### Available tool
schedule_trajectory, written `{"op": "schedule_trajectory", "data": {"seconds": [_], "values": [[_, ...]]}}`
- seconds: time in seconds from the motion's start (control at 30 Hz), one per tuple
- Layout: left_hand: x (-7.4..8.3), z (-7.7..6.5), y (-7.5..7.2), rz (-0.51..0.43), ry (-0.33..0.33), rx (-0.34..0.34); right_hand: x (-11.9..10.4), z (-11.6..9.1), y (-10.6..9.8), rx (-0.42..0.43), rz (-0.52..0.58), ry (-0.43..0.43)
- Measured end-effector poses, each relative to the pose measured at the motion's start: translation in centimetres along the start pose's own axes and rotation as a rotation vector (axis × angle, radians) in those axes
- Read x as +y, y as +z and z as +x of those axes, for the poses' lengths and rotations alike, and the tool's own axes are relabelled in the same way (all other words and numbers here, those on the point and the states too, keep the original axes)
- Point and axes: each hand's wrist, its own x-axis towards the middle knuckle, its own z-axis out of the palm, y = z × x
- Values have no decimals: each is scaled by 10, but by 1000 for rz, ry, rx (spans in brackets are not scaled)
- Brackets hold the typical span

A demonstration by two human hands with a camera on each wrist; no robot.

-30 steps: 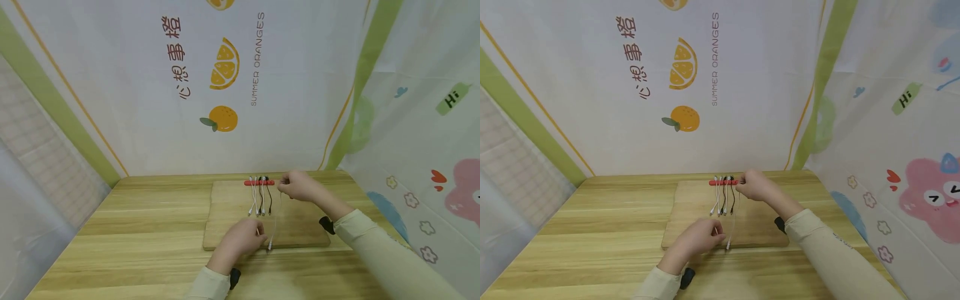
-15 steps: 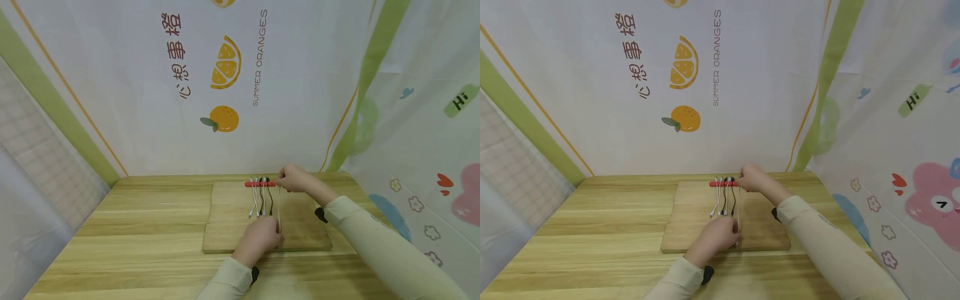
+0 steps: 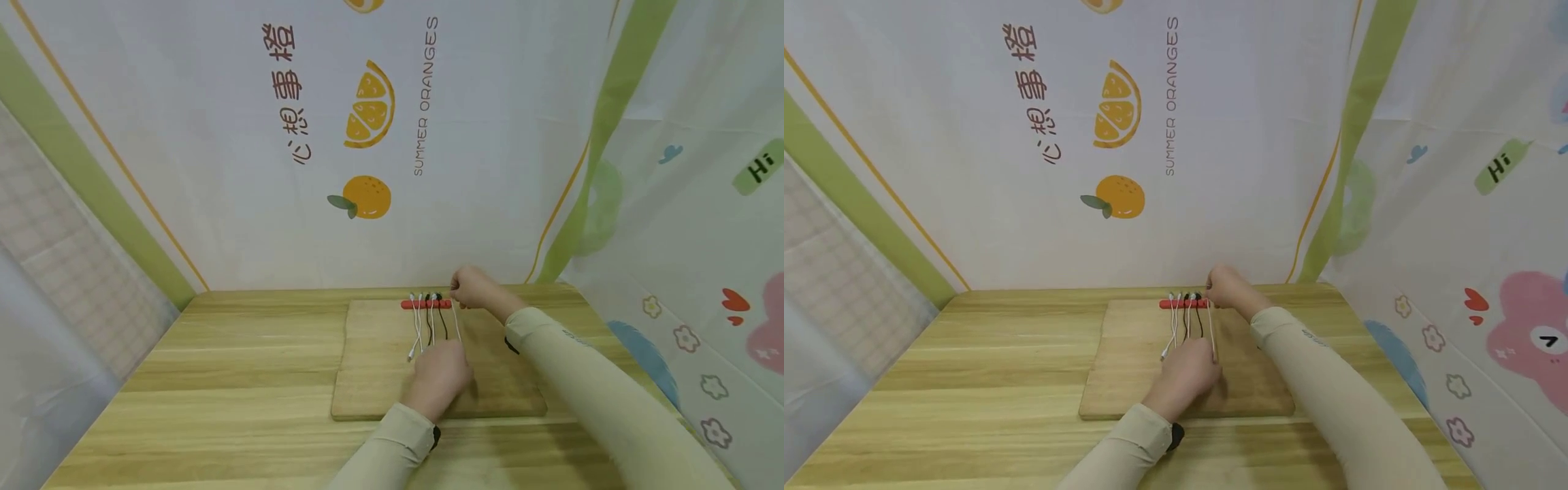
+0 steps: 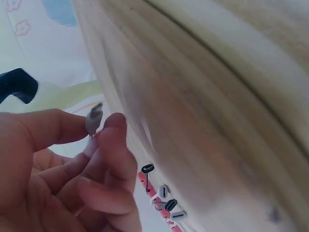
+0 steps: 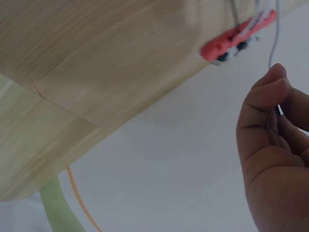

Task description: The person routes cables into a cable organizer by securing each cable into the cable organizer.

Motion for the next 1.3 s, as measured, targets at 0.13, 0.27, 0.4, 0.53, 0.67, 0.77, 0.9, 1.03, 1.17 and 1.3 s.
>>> {"op": "schedule_trajectory", "data": {"seconds": [0.13,0.27,0.4,0.53,0.67,0.77,0.9,1.03,1.17,1.3], "values": [[1,7,4,10,6,46,11,11,14,43,17,0],[0,17,8,51,38,90,15,22,24,86,6,-18],[-2,27,9,80,46,133,16,35,30,139,1,-47],[-3,32,8,87,48,147,23,41,35,180,-2,-35],[-3,33,10,93,56,123,32,44,39,201,-25,-15],[-3,34,13,112,62,121,36,45,43,198,-33,-20],[-4,35,13,139,58,134,37,46,45,200,-30,-40],[-5,37,14,155,68,121,34,47,45,216,-40,-37],[-5,39,14,148,78,103,32,47,43,216,-52,-27],[-4,43,12,151,75,80,33,49,41,206,-63,-26]]}}
